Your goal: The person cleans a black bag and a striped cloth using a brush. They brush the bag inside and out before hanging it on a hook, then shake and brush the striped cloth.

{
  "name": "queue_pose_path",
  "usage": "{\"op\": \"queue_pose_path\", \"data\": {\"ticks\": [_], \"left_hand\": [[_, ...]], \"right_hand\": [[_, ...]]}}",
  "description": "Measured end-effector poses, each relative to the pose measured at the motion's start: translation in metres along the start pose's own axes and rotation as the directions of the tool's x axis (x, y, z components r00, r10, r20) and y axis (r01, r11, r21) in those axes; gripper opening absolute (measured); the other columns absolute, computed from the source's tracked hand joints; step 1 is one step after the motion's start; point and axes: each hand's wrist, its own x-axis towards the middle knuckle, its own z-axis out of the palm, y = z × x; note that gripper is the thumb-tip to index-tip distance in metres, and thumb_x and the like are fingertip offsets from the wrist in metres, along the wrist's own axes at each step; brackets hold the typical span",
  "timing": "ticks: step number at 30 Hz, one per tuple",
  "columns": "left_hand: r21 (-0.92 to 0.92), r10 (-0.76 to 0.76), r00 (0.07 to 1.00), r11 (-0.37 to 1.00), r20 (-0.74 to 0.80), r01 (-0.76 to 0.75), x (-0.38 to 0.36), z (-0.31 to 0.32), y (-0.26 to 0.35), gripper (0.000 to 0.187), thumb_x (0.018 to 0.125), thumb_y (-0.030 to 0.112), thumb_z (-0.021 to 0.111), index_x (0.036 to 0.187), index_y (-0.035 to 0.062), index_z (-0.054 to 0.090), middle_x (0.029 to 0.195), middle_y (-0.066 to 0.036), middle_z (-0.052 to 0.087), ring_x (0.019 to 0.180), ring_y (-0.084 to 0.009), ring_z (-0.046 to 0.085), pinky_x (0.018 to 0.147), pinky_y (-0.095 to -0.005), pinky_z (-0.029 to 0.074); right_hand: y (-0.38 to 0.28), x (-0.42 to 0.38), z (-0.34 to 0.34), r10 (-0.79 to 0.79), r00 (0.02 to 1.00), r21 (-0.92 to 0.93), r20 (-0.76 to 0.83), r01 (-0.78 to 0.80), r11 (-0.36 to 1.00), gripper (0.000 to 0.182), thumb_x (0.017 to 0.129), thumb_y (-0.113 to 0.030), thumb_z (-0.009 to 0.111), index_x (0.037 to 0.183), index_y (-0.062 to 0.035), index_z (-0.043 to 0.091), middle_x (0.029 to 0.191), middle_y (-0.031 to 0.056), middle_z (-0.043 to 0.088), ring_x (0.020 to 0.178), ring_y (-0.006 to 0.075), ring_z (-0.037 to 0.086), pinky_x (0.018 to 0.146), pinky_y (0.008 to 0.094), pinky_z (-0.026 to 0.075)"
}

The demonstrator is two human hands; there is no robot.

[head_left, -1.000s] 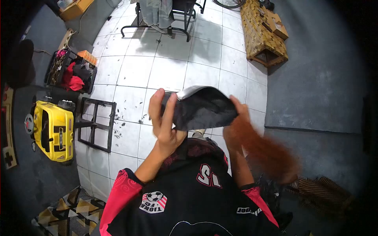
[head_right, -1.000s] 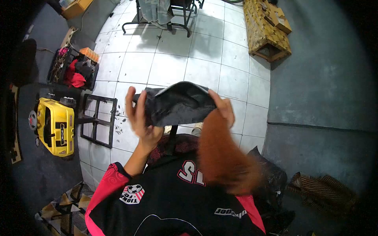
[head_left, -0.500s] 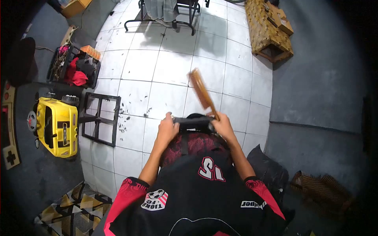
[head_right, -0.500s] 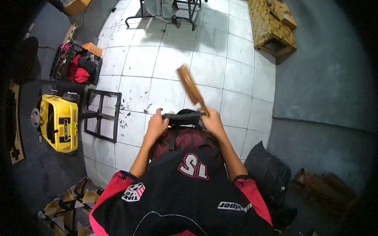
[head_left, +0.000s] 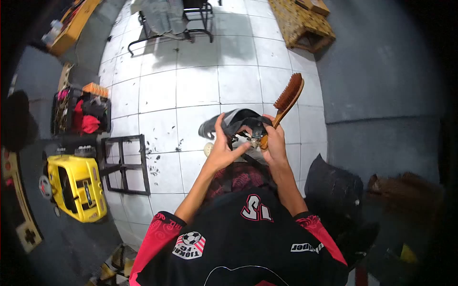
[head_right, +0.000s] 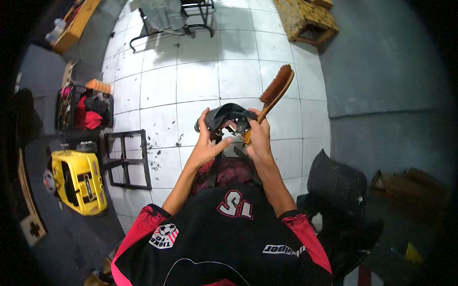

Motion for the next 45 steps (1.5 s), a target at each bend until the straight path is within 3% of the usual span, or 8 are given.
{"op": "queue_pose_path", "data": {"ticks": [8,11,19,23,25,31,39,45], "left_hand": [[0.39,-0.073,0.952,0.919,0.297,-0.051,0.026,0.02,0.029,0.101,0.068,0.014,0.075,0.139,0.0078,0.005,0.065,-0.01,0.058,0.062,-0.0185,0.059,0.06,-0.0306,0.046],[0.6,-0.291,0.691,0.758,0.662,-0.256,0.054,0.021,0.045,0.1,0.063,0.007,0.073,0.138,0.006,0.008,0.059,-0.012,0.054,0.056,-0.0228,0.057,0.054,-0.0316,0.044],[0.496,-0.23,0.442,0.319,0.867,-0.807,0.082,0.108,0.066,0.068,0.057,0.005,0.065,0.116,0.0044,0.032,0.046,-0.01,0.048,0.058,-0.0355,0.056,0.076,-0.0406,0.043],[0.326,-0.135,0.306,0.171,0.942,-0.93,0.086,0.155,0.055,0.036,0.069,0.005,0.059,0.101,0.0045,0.045,0.06,-0.01,0.057,0.067,-0.0296,0.061,0.095,-0.0511,0.036],[0.315,-0.128,0.296,0.164,0.947,-0.935,0.092,0.172,0.057,0.024,0.076,0.007,0.056,0.1,0.0053,0.053,0.078,-0.01,0.061,0.083,-0.0256,0.061,0.104,-0.0534,0.027],[0.436,0.097,0.445,0.097,0.891,-0.895,0.098,0.206,0.049,0.022,0.072,0.011,0.062,0.094,0.012,0.065,0.109,-0.012,0.052,0.107,-0.0286,0.049,0.103,-0.0535,0.028],[0.519,0.231,0.945,0.792,0.233,-0.321,0.08,0.271,-0.015,0.04,0.07,0.001,0.073,0.098,-0.002,0.045,0.102,-0.014,0.048,0.079,-0.0234,0.056,0.066,-0.03,0.048],[0.263,-0.403,0.722,0.915,0.562,0.306,0.088,0.3,-0.052,0.017,0.09,0.015,0.051,0.099,0.0014,0.05,0.084,-0.001,0.055,0.075,-0.0088,0.051,0.066,-0.0208,0.041]], "right_hand": [[-0.008,-0.04,-0.032,0.068,0.998,-0.169,-0.001,-0.067,0.983,0.033,0.089,-0.012,0.053,0.118,0.0038,0.047,0.089,0.007,0.056,0.068,0.0109,0.058,0.055,0.0227,0.049],[-0.023,-0.048,-0.059,0.218,0.975,-0.256,-0.051,-0.224,0.94,0.033,0.091,-0.019,0.051,0.116,0.0028,0.05,0.08,0.0046,0.057,0.056,0.0085,0.055,0.045,0.0221,0.045],[-0.075,-0.06,-0.128,-0.25,0.95,-0.752,-0.187,0.025,0.659,0.024,0.084,-0.017,0.058,0.098,0.0018,0.058,0.071,0.0103,0.061,0.058,0.014,0.06,0.053,0.0268,0.047],[-0.095,-0.058,-0.144,-0.462,0.87,-0.472,0.172,0.484,0.737,0.027,0.087,-0.012,0.053,0.11,0.0021,0.054,0.097,0.0078,0.059,0.091,0.011,0.054,0.078,0.0252,0.043],[-0.11,-0.06,-0.157,-0.173,0.927,-0.322,0.333,0.284,0.903,0.028,0.089,-0.01,0.051,0.115,0.0015,0.052,0.105,0.0051,0.055,0.1,0.0093,0.047,0.087,0.0248,0.037],[-0.105,-0.044,-0.185,-0.311,0.91,-0.519,0.273,0.411,0.75,0.024,0.089,-0.017,0.056,0.103,0.0028,0.055,0.087,0.0029,0.058,0.081,0.009,0.051,0.073,0.0248,0.042],[-0.119,-0.034,-0.225,-0.462,0.887,-0.346,0.015,0.438,0.83,0.022,0.088,-0.019,0.058,0.096,0.0014,0.055,0.083,0.0034,0.057,0.077,0.0093,0.05,0.069,0.024,0.042],[-0.134,-0.048,-0.264,-0.51,0.844,-0.442,-0.167,0.399,0.804,0.024,0.087,-0.022,0.06,0.09,0.0014,0.056,0.077,0.0055,0.057,0.071,0.0113,0.051,0.065,0.0247,0.042]]}}
